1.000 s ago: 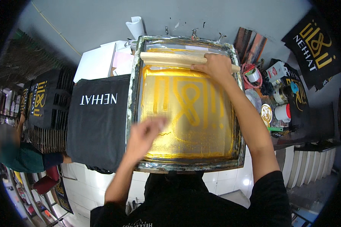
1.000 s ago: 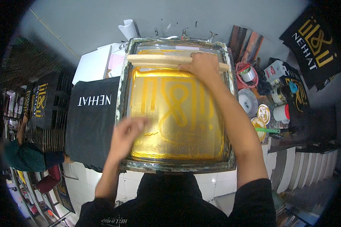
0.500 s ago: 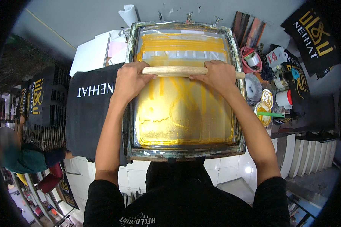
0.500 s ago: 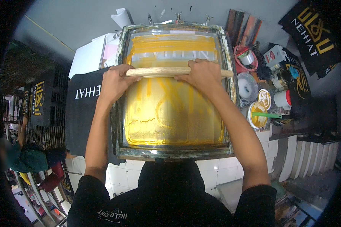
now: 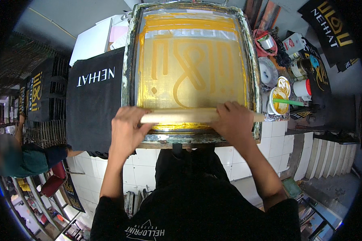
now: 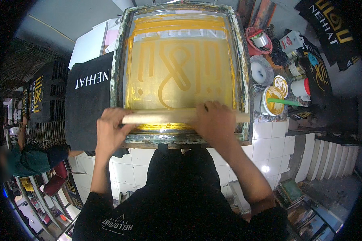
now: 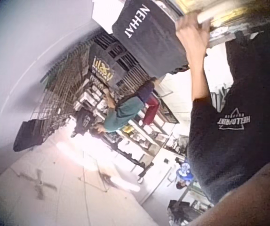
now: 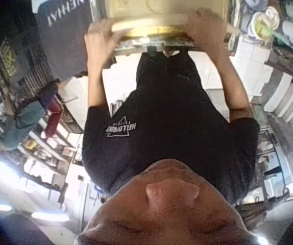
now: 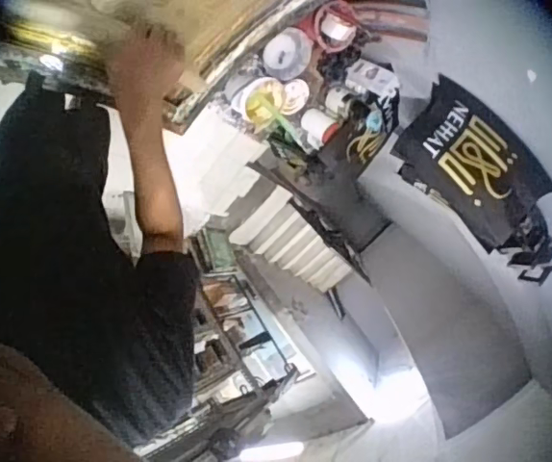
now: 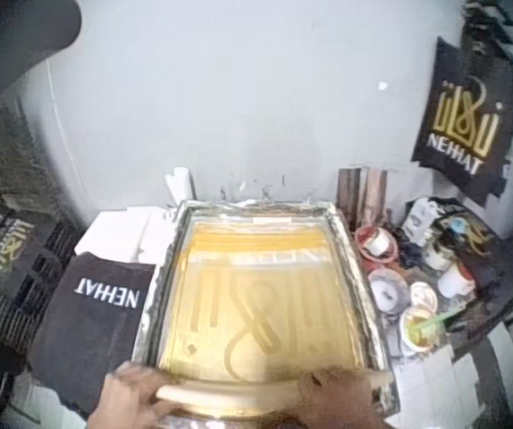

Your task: The person performs screen printing on black bags, placing each bag on the printing frame, lowering the screen, using a squeegee to spread gold ink, and then removing the bag to place it on a drying rack.

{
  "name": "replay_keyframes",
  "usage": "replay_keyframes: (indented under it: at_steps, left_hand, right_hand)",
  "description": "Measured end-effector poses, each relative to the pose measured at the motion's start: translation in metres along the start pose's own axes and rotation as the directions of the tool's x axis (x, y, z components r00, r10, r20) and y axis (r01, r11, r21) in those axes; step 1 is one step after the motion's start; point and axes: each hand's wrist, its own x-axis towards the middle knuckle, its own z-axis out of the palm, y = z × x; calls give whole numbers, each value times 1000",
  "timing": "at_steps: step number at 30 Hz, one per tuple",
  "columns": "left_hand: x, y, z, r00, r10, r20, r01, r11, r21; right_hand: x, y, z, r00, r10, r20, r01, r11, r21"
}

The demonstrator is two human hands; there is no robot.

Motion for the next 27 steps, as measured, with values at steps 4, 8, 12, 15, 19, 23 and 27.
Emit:
replay_keyframes:
  at_steps: [4,8,12,15,19,23,27]
  left_hand:
    - [-31,5,5,1000,-27,-6,27,1000,-4]
    - [-69,-22,34,977,-161,-138,105,932,-347]
    - [-84,-32,42,971,-175,-165,190,978,85]
    - [-96,-47,46,935,49,-351,6,988,154]
    - [-79,-32,10,746,75,-662,-179,980,-90]
    - [-19,18,-55,607,-14,-795,-240,950,-200]
    - [23,-30,-52,537,-108,-836,-295,905,-306]
  right_hand:
    - [-28,-13,-7,1000,8,-27,-6,997,77]
    - [-47,-16,10,996,-7,-92,13,998,56]
    - [-43,-13,5,990,-29,-138,45,992,117]
    - [-42,-13,-14,975,-25,-222,64,983,169]
    - [-24,-19,-72,787,-86,-611,201,972,123]
    - [17,-13,-149,745,-138,-652,186,982,4]
    - [82,-12,-226,789,-145,-596,106,989,-100]
